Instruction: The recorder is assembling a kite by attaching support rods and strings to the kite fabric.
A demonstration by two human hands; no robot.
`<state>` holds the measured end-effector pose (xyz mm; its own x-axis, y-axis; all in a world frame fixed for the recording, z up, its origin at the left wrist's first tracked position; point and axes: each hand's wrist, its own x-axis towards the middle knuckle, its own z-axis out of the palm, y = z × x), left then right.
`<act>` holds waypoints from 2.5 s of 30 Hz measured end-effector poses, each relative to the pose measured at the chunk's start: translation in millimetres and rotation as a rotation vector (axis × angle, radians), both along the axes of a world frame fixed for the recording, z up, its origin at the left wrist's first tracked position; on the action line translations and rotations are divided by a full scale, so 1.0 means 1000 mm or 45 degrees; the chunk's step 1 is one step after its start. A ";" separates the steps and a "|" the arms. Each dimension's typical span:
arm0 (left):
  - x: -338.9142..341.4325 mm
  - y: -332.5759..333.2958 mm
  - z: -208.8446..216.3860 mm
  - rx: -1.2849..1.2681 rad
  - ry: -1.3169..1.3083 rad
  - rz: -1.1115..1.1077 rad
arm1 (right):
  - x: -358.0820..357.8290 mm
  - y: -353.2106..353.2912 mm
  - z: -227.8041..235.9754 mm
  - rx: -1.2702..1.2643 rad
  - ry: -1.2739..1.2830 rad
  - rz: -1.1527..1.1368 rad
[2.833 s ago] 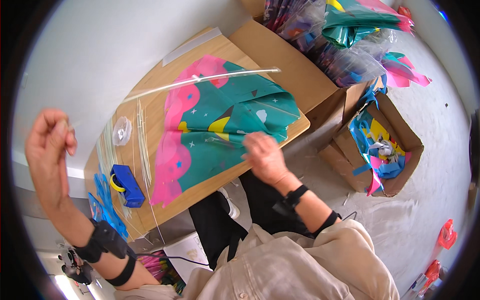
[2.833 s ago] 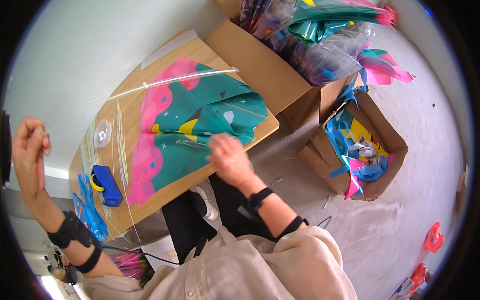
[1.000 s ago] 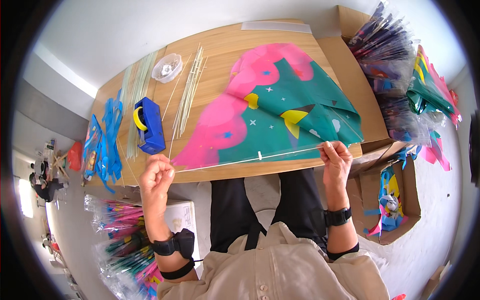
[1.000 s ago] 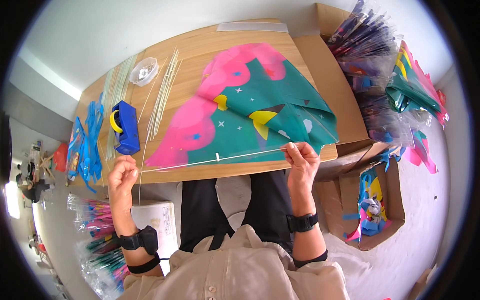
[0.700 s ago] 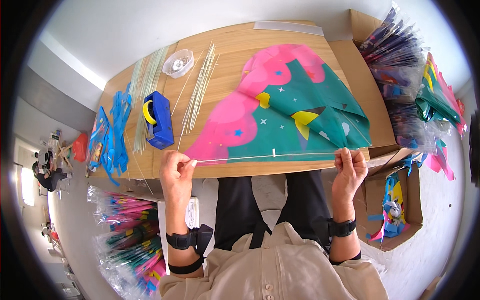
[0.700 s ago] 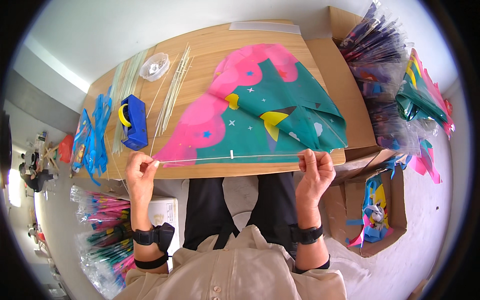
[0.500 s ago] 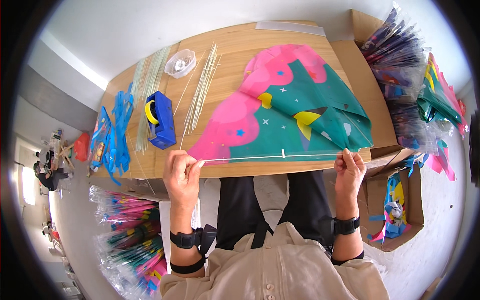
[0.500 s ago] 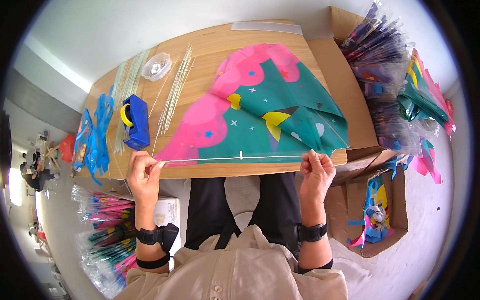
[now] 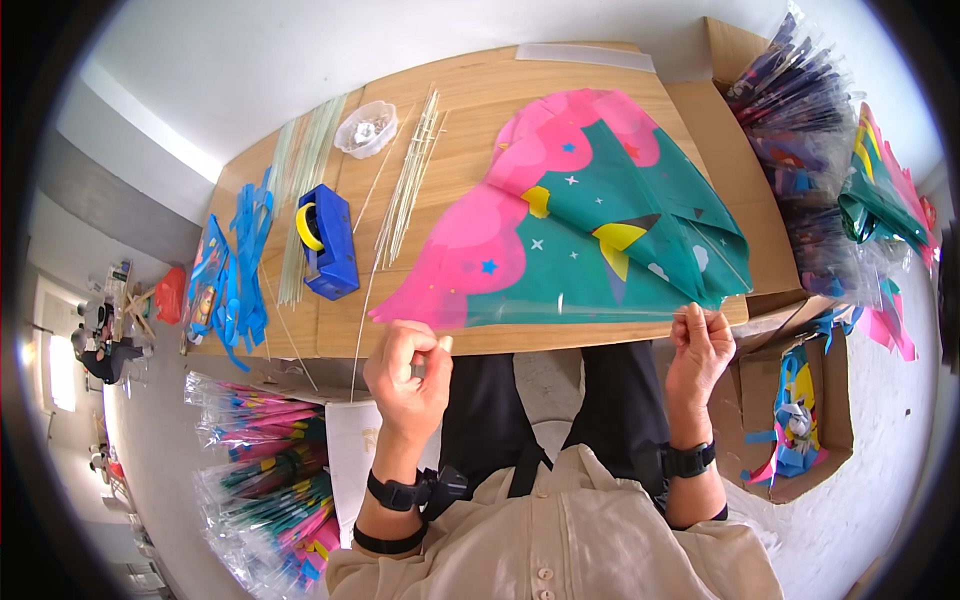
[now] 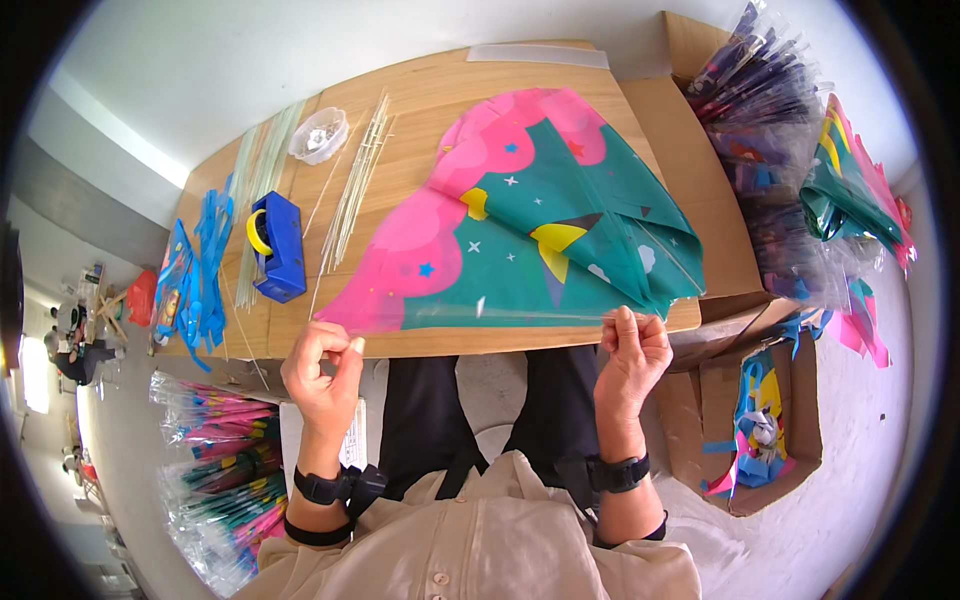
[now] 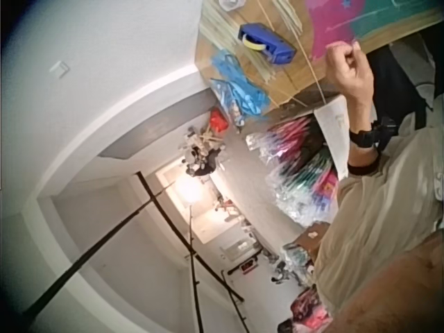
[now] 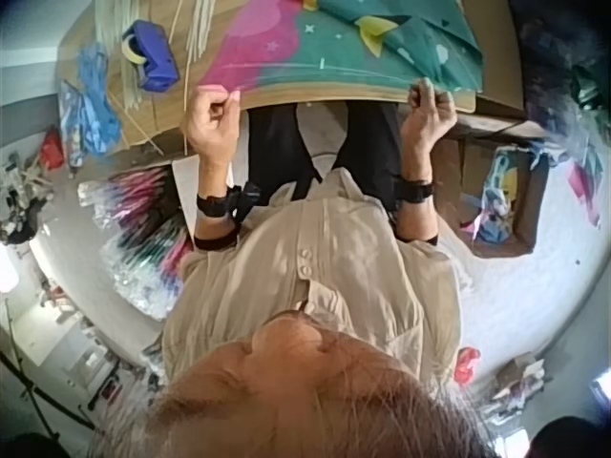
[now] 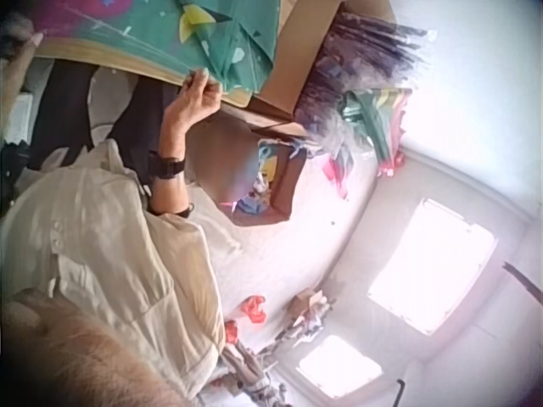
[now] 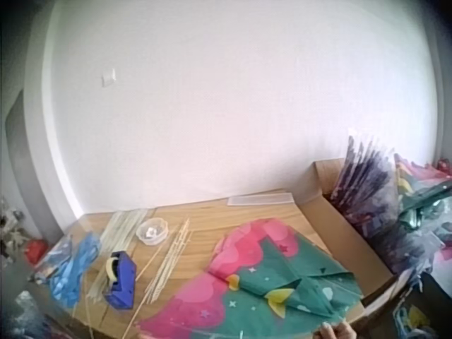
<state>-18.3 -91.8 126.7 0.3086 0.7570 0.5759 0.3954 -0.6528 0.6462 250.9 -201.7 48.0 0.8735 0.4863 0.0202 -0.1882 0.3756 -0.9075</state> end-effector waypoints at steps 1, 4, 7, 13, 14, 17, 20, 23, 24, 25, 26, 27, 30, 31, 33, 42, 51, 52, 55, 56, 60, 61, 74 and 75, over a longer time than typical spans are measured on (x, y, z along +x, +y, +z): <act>0.002 -0.004 0.002 -0.233 -0.087 -0.089 | -0.002 0.001 0.001 -0.019 -0.086 -0.021; 0.004 -0.011 0.018 -0.742 -0.365 -0.286 | -0.002 0.004 -0.007 0.005 -0.134 -0.021; -0.009 -0.006 0.029 -0.985 -0.445 -0.279 | 0.007 0.002 -0.008 -0.018 -0.032 -0.027; -0.034 0.012 0.033 -1.036 -0.506 -0.222 | 0.022 -0.009 -0.020 0.064 0.138 0.067; -0.036 0.015 0.031 -1.017 -0.480 -0.200 | 0.021 -0.009 -0.021 0.047 0.113 0.067; -0.037 0.020 0.025 -1.001 -0.457 -0.153 | 0.019 -0.010 -0.021 0.045 0.063 0.026; -0.036 0.023 0.020 -1.064 -0.528 -0.147 | 0.018 -0.009 -0.018 0.041 0.052 -0.001; -0.037 0.025 0.016 -1.086 -0.555 -0.147 | 0.019 -0.010 -0.019 0.032 0.058 -0.009; -0.036 0.025 0.014 -1.076 -0.551 -0.141 | 0.019 -0.010 -0.021 0.025 0.055 -0.025; -0.036 0.025 0.013 -1.065 -0.548 -0.134 | 0.018 -0.010 -0.022 0.016 0.052 -0.041; -0.035 0.025 0.012 -1.042 -0.522 -0.126 | 0.018 -0.010 -0.022 0.011 0.053 -0.039; -0.034 0.026 0.011 -1.018 -0.496 -0.118 | 0.018 -0.010 -0.023 0.004 0.053 -0.037; -0.033 0.027 0.007 -0.966 -0.401 -0.117 | 0.021 -0.012 -0.028 0.019 0.111 -0.021; -0.033 0.027 0.007 -0.952 -0.367 -0.121 | 0.022 -0.013 -0.029 0.029 0.140 -0.014; -0.032 0.027 0.005 -0.943 -0.355 -0.107 | 0.022 -0.013 -0.029 0.054 0.177 -0.001; -0.033 0.027 0.005 -0.958 -0.322 -0.103 | 0.022 -0.014 -0.027 0.078 0.170 0.021; -0.030 0.030 -0.002 -0.828 -0.325 -0.039 | 0.021 -0.015 -0.024 0.090 0.212 0.063; -0.030 0.030 -0.003 -0.836 -0.337 -0.042 | 0.021 -0.016 -0.023 0.093 0.223 0.069; -0.029 0.030 -0.002 -0.839 -0.343 -0.035 | 0.021 -0.016 -0.022 0.094 0.232 0.078; -0.029 0.030 -0.002 -0.830 -0.337 -0.029 | 0.021 -0.016 -0.022 0.093 0.230 0.080; -0.028 0.029 -0.001 -0.809 -0.311 -0.009 | 0.024 -0.017 -0.027 0.112 0.220 0.096; -0.028 0.029 0.000 -0.807 -0.304 -0.005 | 0.024 -0.017 -0.027 0.113 0.223 0.096; -0.030 0.029 -0.002 -0.827 -0.273 -0.032 | 0.027 -0.018 -0.031 0.136 0.244 0.147; -0.031 0.030 -0.003 -0.831 -0.267 -0.034 | 0.028 -0.019 -0.031 0.139 0.252 0.157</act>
<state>-49.0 -62.2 123.5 0.2639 0.9630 0.0541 0.2079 -0.1115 0.9718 278.5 -220.3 17.4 0.7997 0.5940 -0.0874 -0.4089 0.4323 -0.8037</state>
